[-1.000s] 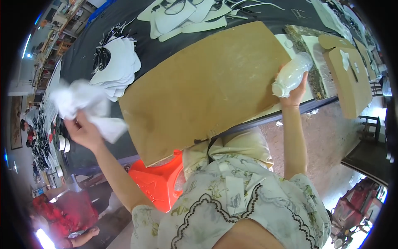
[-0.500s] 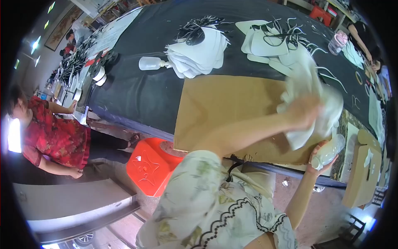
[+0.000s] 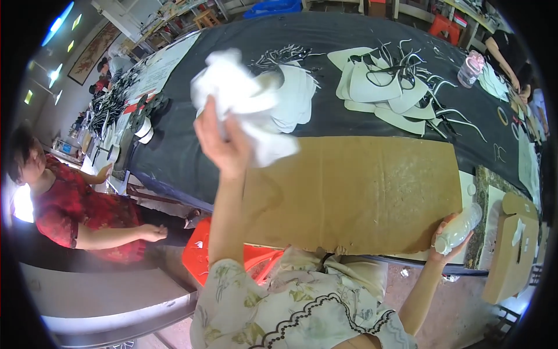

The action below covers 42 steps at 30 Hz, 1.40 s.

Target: Applying adhesive to shoe upper components and attaching trim pieces in a factory setting.

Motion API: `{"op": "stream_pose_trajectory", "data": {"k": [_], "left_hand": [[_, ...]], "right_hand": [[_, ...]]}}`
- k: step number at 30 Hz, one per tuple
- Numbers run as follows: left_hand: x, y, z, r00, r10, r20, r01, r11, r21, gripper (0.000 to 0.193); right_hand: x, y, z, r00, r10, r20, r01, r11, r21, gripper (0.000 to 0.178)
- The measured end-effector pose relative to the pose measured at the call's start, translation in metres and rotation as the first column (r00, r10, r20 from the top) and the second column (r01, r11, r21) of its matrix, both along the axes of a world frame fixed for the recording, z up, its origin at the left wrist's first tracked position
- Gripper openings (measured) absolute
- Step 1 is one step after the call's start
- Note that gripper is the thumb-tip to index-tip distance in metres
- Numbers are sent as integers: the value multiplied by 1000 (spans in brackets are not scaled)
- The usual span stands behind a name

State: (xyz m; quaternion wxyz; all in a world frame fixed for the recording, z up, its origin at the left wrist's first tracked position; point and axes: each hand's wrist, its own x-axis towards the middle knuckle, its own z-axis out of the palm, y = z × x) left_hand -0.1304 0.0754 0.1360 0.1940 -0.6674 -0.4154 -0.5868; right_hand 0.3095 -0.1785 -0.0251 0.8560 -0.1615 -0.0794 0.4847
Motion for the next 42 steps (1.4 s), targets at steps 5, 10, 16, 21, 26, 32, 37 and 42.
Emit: {"op": "stream_pose_trajectory", "data": {"k": [5, 10, 16, 21, 26, 32, 37, 42], "left_hand": [[-97, 5, -101, 794, 140, -591, -571, 506, -647, 44], [-46, 22, -31, 665, 235, -709, -585, 754, -299, 39], [45, 102, -69, 911, -11, -413, -181, 888, -423, 43], [39, 119, -90, 876, 45, -479, -232, 912, -339, 36], [-13, 153, -42, 969, 205, 141, -151, 933, -326, 15], [35, 75, 68, 992, -102, 77, 100, 995, 31, 16], [69, -17, 17, 773, -475, -421, 496, 866, -66, 33], [44, -116, -86, 284, -822, -494, 437, 569, -697, 34]], "right_hand": [[-4, 5, -4, 995, 8, 98, -13, 998, 54, 55], [0, -1, -4, 998, 11, 62, -12, 1000, 19, 54], [-9, 1, 5, 998, -48, 33, 48, 999, -11, 53], [-2, -1, -1, 999, 34, 29, -36, 998, 54, 53], [-1, 7, -3, 997, 72, 27, -74, 994, 75, 53], [-9, 3, 4, 999, -11, -51, 15, 997, 78, 54], [2, -7, -4, 993, 118, 22, -120, 980, 159, 59], [-2, -9, 11, 980, 35, -195, 3, 982, 191, 61]]}}
